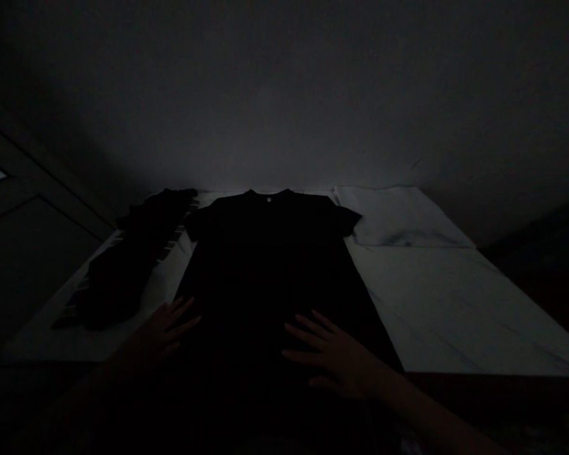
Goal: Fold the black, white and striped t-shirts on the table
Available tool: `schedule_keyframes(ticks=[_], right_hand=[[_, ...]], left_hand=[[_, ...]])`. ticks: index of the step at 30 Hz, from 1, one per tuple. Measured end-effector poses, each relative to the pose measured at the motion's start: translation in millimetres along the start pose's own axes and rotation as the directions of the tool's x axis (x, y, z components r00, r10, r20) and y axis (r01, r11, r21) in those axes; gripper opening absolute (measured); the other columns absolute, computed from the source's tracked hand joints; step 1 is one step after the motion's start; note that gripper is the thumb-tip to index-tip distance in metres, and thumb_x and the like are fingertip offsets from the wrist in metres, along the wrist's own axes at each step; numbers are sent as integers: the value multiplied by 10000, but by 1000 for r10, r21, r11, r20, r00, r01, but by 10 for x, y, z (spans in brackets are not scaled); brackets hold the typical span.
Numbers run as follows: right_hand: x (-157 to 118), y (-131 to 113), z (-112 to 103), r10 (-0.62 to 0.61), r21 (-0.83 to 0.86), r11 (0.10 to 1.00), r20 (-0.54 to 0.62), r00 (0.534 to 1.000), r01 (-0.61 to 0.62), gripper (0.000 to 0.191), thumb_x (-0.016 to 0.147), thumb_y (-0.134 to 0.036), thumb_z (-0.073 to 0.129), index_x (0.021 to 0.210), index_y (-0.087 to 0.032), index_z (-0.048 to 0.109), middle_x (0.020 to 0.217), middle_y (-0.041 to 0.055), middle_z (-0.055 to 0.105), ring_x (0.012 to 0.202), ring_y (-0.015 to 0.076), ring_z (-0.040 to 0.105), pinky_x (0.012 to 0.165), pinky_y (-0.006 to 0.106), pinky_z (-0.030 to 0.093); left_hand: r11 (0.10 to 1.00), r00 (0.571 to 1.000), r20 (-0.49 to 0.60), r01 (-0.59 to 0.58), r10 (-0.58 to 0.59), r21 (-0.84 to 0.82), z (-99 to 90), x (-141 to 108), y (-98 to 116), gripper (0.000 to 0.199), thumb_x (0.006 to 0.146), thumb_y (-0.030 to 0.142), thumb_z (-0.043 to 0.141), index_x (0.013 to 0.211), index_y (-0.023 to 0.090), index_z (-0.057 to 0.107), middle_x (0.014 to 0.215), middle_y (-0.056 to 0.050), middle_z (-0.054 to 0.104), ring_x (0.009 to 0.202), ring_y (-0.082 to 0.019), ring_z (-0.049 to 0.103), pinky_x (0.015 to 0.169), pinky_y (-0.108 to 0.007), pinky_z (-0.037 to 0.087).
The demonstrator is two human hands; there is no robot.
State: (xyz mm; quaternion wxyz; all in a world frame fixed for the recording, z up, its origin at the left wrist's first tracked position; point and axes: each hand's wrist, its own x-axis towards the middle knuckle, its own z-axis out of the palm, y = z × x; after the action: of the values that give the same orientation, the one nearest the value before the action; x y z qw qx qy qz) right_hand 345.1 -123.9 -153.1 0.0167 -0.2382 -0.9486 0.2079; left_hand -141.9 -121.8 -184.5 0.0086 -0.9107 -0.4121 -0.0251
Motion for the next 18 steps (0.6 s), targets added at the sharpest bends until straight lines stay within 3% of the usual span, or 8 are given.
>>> schedule_keyframes(ticks=[3,6,9,11,13,15,18], right_hand=[[-255,-60,35,81,33,996,-10,997,-81,626,990,-507,499,1548,-423,227,1647,-7,181,1515,280,132,1216,579,112],[-234,-113,87,221,63,974,-90,971,-216,642,1010,-497,456,1571,-384,165,1645,16,195,1511,249,165,1225,541,143],[139,-114,186,444,47,893,-262,857,-448,654,1022,-507,402,1589,-334,125,1655,52,139,1517,259,131,1217,554,183],[444,-70,259,552,36,813,-364,750,-581,674,1017,-526,389,1597,-293,136,1653,81,126,1518,281,121,1209,568,199],[630,3,319,601,13,753,-420,680,-658,679,1011,-542,385,1597,-272,174,1649,92,144,1515,292,147,1210,568,198],[612,91,359,622,-19,712,-448,643,-702,661,1007,-553,380,1590,-288,214,1647,73,165,1512,294,171,1212,570,193],[258,229,403,642,-41,656,-494,586,-754,639,1005,-558,378,1582,-331,226,1648,37,186,1511,295,181,1202,582,221]], left_hand=[[998,998,8,61,-61,12,-30,-168,-14,460,997,377,408,1454,392,466,1568,-37,410,1401,-288,438,1086,-485,434],[987,983,-88,160,-162,-28,-107,23,192,393,996,437,405,1287,330,645,1417,-51,592,1271,-269,576,1036,-466,494],[958,939,-201,259,-280,-123,-134,630,639,412,1006,446,386,1251,254,654,1386,-65,617,1282,-250,569,1073,-453,478],[944,922,-222,288,-318,-158,-88,1104,948,492,1014,457,357,1402,210,530,1497,-91,507,1384,-264,469,1129,-485,419],[939,917,-213,310,-336,-147,3,1453,1144,579,1009,487,348,1499,184,408,1572,-121,388,1451,-301,364,1156,-539,365],[934,913,-199,341,-356,-108,115,1576,1172,615,999,514,353,1530,205,365,1592,-126,341,1469,-334,321,1152,-590,339],[926,901,-220,377,-375,-34,272,1360,957,594,987,530,353,1532,296,363,1597,-91,338,1464,-350,326,1127,-626,344]])
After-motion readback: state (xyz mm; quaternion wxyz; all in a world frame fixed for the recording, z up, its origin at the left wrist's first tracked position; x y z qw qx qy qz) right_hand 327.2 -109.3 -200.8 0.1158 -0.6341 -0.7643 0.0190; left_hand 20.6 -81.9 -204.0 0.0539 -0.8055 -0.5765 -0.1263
